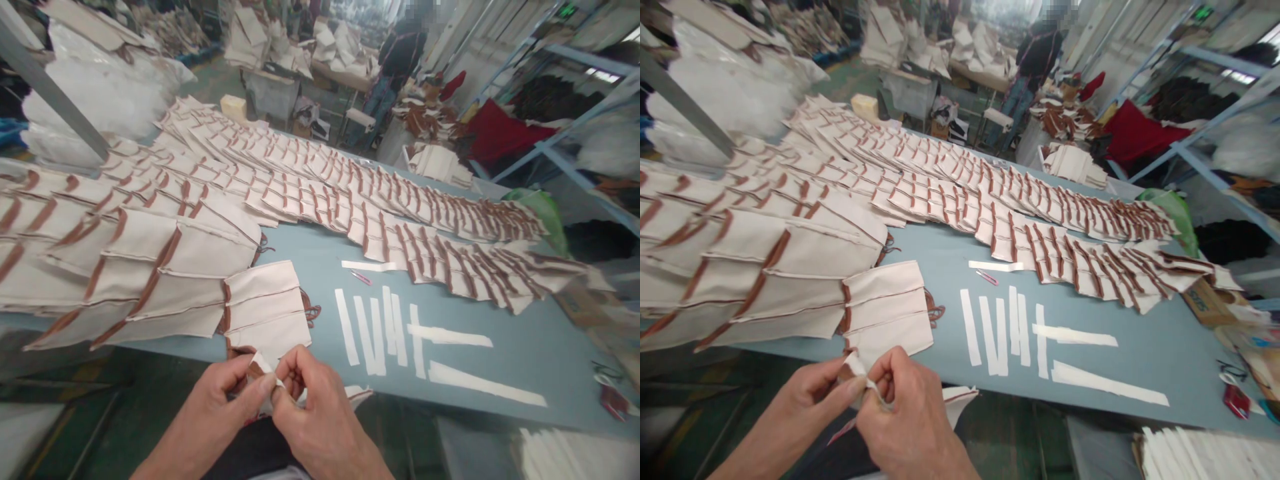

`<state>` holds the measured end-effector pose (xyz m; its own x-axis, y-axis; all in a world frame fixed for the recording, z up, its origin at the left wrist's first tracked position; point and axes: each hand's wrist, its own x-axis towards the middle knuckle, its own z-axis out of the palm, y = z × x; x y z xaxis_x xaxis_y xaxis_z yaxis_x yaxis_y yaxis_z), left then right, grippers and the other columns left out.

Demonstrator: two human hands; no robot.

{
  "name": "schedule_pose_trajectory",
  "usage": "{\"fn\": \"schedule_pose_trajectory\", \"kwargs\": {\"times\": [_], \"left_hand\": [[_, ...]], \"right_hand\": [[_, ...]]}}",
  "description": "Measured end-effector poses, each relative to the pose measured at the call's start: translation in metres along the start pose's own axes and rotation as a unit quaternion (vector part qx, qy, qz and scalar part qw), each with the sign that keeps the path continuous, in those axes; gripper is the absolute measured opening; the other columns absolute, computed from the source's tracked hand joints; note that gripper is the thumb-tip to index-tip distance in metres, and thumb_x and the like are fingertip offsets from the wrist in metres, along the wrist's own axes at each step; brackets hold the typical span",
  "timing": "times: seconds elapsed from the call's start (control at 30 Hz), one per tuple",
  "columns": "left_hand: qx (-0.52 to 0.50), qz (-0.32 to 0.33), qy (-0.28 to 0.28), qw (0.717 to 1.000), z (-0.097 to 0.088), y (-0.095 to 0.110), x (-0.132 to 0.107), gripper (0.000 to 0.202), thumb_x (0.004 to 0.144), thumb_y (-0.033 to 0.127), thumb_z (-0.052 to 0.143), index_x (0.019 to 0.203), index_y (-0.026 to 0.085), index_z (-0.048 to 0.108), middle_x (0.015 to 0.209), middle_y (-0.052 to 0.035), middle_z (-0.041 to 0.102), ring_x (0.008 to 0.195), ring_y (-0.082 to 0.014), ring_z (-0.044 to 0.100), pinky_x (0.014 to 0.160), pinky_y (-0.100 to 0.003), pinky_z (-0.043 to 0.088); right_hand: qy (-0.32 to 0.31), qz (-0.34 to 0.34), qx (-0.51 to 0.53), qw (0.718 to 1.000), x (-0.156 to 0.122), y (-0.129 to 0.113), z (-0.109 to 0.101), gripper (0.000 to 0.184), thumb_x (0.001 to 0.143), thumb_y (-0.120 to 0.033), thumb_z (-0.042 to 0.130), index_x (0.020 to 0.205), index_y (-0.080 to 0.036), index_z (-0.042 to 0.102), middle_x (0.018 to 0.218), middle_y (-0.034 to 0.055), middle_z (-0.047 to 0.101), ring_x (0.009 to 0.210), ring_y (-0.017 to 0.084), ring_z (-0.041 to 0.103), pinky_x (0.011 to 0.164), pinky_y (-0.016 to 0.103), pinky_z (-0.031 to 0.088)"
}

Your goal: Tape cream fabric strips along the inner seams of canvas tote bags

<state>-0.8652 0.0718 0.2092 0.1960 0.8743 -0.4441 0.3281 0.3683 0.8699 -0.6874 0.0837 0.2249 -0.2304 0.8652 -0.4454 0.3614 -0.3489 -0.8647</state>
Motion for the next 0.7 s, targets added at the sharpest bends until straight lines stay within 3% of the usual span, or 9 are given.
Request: {"fn": "schedule_pose_trajectory", "kwargs": {"times": [0.1, 0.23, 0.33, 0.47, 0.6, 0.7], "left_hand": [[0.035, 0.042, 0.034, 0.998, 0.003, -0.008, 0.002, 0.05, 0.099, 0.059, 0.052, 0.07, 0.02, 0.06, 0.067, 0.0028, 0.054, 0.064, -0.0158, 0.052, 0.06, -0.024, 0.043], [0.072, 0.083, 0.09, 0.99, 0.009, -0.035, 0.008, 0.047, 0.1, 0.054, 0.05, 0.068, 0.021, 0.061, 0.063, 0.0032, 0.058, 0.06, -0.0165, 0.058, 0.059, -0.023, 0.046], [0.084, 0.085, 0.06, 0.991, 0.013, -0.042, 0.014, 0.045, 0.101, 0.054, 0.053, 0.071, 0.021, 0.065, 0.068, 0.0018, 0.063, 0.064, -0.0178, 0.063, 0.06, -0.022, 0.05], [0.074, 0.09, 0.031, 0.993, 0.015, -0.018, 0.019, 0.05, 0.104, 0.054, 0.047, 0.071, 0.02, 0.064, 0.069, 0.0005, 0.062, 0.064, -0.0177, 0.06, 0.059, -0.022, 0.05], [0.066, 0.112, 0.026, 0.991, 0.019, 0.008, 0.018, 0.052, 0.102, 0.053, 0.048, 0.065, 0.02, 0.06, 0.062, 0.0022, 0.056, 0.058, -0.0154, 0.054, 0.054, -0.021, 0.046], [0.066, 0.093, 0.018, 0.993, 0.025, 0.015, 0.015, 0.051, 0.102, 0.053, 0.049, 0.066, 0.02, 0.063, 0.063, 0.002, 0.057, 0.058, -0.0155, 0.055, 0.055, -0.022, 0.045]], "right_hand": [[-0.014, 0.016, 0.062, 0.998, 0.0, 0.002, 0.005, 0.015, 0.083, -0.018, 0.065, 0.081, -0.024, 0.052, 0.066, -0.0078, 0.049, 0.062, 0.012, 0.046, 0.059, 0.025, 0.033], [-0.061, 0.056, 0.199, 0.977, 0.001, 0.01, 0.011, 0.022, 0.085, -0.032, 0.07, 0.085, -0.024, 0.049, 0.07, -0.0078, 0.046, 0.065, 0.012, 0.041, 0.06, 0.025, 0.032], [0.002, 0.045, 0.153, 0.987, 0.0, 0.022, 0.014, 0.02, 0.086, -0.034, 0.068, 0.085, -0.024, 0.051, 0.071, -0.0068, 0.047, 0.067, 0.013, 0.042, 0.063, 0.026, 0.035], [0.061, 0.012, 0.074, 0.995, -0.006, 0.034, 0.008, 0.012, 0.086, -0.031, 0.064, 0.087, -0.023, 0.055, 0.072, -0.0056, 0.052, 0.068, 0.015, 0.048, 0.068, 0.029, 0.04], [0.033, -0.011, 0.102, 0.994, -0.01, 0.033, -0.01, 0.019, 0.087, -0.041, 0.063, 0.089, -0.023, 0.056, 0.074, -0.0037, 0.056, 0.069, 0.016, 0.051, 0.07, 0.03, 0.042], [0.042, -0.016, 0.091, 0.995, -0.011, 0.031, -0.017, 0.023, 0.088, -0.045, 0.062, 0.085, -0.023, 0.056, 0.073, -0.0022, 0.058, 0.07, 0.017, 0.054, 0.07, 0.03, 0.042]]}}
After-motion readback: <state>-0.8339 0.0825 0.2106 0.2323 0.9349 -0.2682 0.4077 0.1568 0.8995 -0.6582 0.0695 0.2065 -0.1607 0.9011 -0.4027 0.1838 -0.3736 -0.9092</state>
